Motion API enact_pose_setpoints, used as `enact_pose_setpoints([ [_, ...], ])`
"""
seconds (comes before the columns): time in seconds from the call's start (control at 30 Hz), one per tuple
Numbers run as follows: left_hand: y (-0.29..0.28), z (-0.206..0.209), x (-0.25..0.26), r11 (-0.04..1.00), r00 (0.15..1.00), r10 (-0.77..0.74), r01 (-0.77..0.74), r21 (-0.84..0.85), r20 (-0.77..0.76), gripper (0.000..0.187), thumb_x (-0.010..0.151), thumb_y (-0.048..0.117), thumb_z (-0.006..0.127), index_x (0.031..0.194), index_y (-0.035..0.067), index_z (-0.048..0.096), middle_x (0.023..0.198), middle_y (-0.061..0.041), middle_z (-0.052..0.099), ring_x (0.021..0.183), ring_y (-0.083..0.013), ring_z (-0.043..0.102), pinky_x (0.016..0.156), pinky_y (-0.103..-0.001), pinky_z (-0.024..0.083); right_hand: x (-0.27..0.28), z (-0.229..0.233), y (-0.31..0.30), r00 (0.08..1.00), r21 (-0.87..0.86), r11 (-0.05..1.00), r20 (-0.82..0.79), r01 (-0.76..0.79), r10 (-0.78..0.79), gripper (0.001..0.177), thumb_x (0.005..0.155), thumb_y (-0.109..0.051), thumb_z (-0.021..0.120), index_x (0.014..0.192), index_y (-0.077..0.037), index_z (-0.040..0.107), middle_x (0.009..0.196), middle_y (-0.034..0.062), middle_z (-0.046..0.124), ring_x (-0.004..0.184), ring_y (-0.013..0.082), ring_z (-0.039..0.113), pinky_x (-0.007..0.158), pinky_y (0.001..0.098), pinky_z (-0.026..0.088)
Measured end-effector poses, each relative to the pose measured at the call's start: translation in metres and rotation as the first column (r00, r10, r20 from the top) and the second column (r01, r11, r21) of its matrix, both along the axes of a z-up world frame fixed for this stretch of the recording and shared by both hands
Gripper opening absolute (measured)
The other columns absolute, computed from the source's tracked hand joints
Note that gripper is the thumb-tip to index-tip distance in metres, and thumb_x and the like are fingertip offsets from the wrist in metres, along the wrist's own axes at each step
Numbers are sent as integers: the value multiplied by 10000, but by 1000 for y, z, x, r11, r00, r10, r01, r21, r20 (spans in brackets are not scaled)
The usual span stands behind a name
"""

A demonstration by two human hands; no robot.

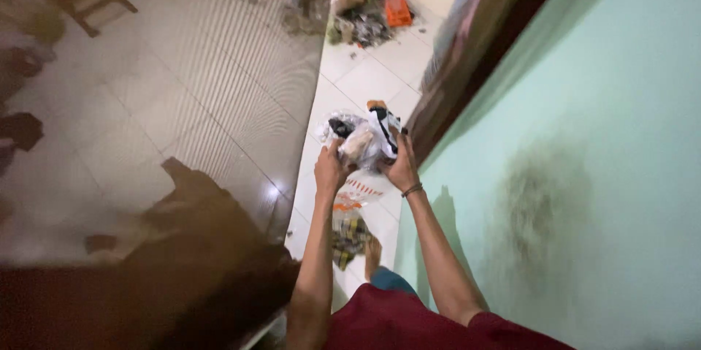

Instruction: Tidying up a bedroom by collecting trash and organizing items on the floor and bed.

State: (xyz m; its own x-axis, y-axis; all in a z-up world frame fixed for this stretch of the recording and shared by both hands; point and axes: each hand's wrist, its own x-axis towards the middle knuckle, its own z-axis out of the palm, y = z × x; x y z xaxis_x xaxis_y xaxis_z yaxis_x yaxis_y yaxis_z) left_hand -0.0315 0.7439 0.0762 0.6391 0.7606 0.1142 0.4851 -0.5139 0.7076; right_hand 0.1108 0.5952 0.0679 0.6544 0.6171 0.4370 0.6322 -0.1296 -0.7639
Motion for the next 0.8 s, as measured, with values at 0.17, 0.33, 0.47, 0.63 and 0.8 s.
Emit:
enact_pose_setpoints([
  [0.17,47,17,56,997,996,69,-70,-23,-60,762,597,263,969,1264,209,605,1048,-146,645,945,-390,670,791,-517,548,71,-21,63,1000,-34,999,16,-21,21,923,651,-92,875,1469,-16,453,1351,230,527,1260,443,530,1060,482,465],
  [0.33,97,26,105,995,993,99,-98,10,-58,776,592,257,965,1277,206,603,1069,-152,651,961,-406,672,800,-522,551,116,9,117,994,-13,996,-66,-88,87,928,664,-116,876,1493,-34,465,1330,219,544,1249,420,556,1035,459,495],
  [0.47,140,18,140,991,989,131,-130,14,-62,738,608,262,970,1258,205,625,1074,-165,653,966,-421,669,798,-528,547,156,-3,166,992,16,992,-36,-124,125,935,703,-146,893,1507,-27,431,1362,242,522,1268,432,539,1033,464,494],
  [0.63,206,-1,195,989,989,148,-148,20,-24,745,603,271,958,1264,187,624,1091,-172,654,961,-421,676,812,-520,559,216,-17,234,989,1,990,26,-143,143,950,713,-154,910,1520,-28,426,1375,238,530,1282,435,532,1053,474,488],
  [0.8,287,-6,250,994,994,111,-111,-14,-7,721,609,246,945,1254,174,631,1088,-182,652,968,-427,672,795,-525,554,272,-19,312,991,-99,988,-77,-115,108,891,736,-147,861,1519,-46,445,1359,213,530,1248,392,571,1034,452,508],
])
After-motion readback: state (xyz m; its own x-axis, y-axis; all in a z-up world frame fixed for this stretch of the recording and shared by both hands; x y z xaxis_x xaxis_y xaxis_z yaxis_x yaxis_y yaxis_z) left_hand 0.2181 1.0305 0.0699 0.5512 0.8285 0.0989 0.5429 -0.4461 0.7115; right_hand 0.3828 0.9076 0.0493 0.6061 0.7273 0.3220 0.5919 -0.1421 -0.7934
